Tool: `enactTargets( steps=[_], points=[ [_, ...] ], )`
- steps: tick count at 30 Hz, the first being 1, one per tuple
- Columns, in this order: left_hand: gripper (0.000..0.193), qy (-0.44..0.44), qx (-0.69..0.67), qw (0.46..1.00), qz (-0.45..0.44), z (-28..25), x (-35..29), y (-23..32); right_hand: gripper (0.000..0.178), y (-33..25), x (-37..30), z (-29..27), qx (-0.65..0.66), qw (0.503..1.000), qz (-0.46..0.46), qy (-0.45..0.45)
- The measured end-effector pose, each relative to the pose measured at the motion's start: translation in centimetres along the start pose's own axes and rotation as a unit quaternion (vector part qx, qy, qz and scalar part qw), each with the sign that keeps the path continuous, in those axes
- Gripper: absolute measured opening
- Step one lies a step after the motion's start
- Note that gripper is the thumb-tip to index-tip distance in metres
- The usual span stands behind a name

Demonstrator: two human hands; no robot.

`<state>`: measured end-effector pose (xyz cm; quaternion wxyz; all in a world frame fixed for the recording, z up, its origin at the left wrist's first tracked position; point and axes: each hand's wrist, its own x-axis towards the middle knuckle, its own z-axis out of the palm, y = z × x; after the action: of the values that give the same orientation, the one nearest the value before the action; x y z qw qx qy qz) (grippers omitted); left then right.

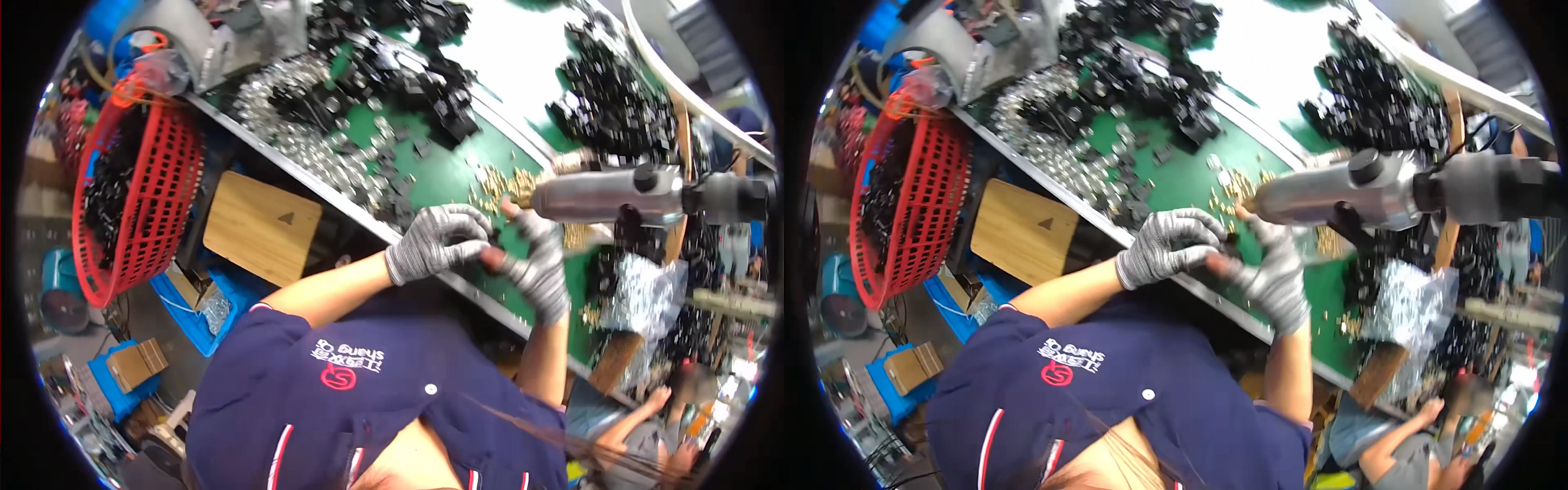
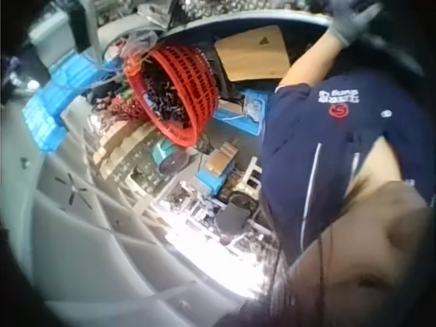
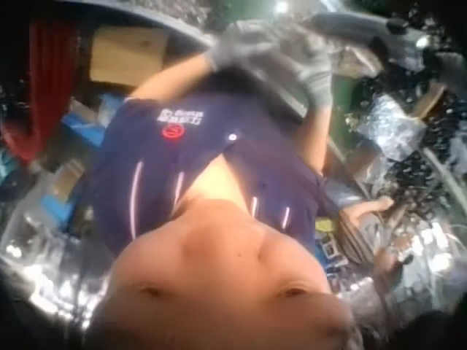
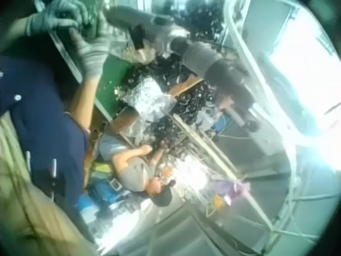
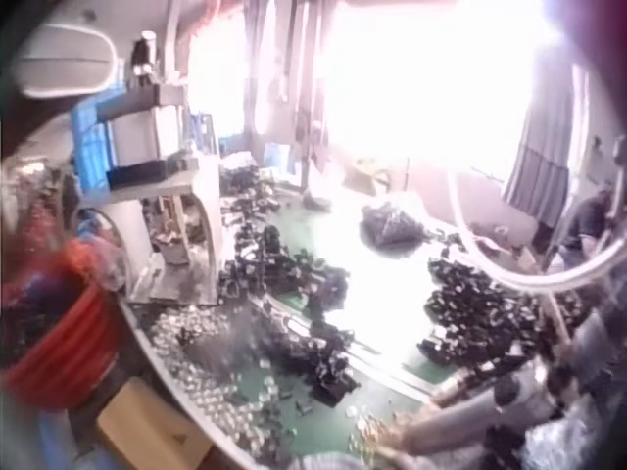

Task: Placing brass pins into plastic housings and securing them using a pneumatic screwdriver.

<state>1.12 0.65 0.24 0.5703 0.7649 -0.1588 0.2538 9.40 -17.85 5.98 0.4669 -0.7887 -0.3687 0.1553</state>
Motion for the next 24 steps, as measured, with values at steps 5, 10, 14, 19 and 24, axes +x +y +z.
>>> enactTargets(
  steps=[5, 10, 14, 19, 24],
  points=[
    [0.034, 0.123, 0.287, 0.95, -0.008, -4.7, 5.0, -3.2, 0.046, -0.3, -2.5, 2.8, -0.2, 0.979, 0.027, -0.023],
    [0.045, -0.146, 0.509, 0.845, -0.072, -4.3, 8.0, -7.2, 0.039, 5.6, 0.5, -8.4, -0.13, 0.942, -0.279, 0.135],
    [0.035, -0.166, 0.582, 0.796, -0.029, -1.2, 9.8, -10.1, 0.048, 10.7, 6.3, -21.6, -0.12, 0.941, -0.081, 0.306],
    [0.03, -0.17, 0.603, 0.778, -0.043, 1.4, 12.2, -13.3, 0.064, 16.6, 11.7, -30.8, -0.507, 0.78, 0.021, 0.366],
    [0.03, -0.105, 0.558, 0.819, -0.089, 2.8, 13.5, -17.5, 0.061, 24.1, 15.5, -31.9, -0.565, 0.759, -0.048, 0.322]
  ],
)
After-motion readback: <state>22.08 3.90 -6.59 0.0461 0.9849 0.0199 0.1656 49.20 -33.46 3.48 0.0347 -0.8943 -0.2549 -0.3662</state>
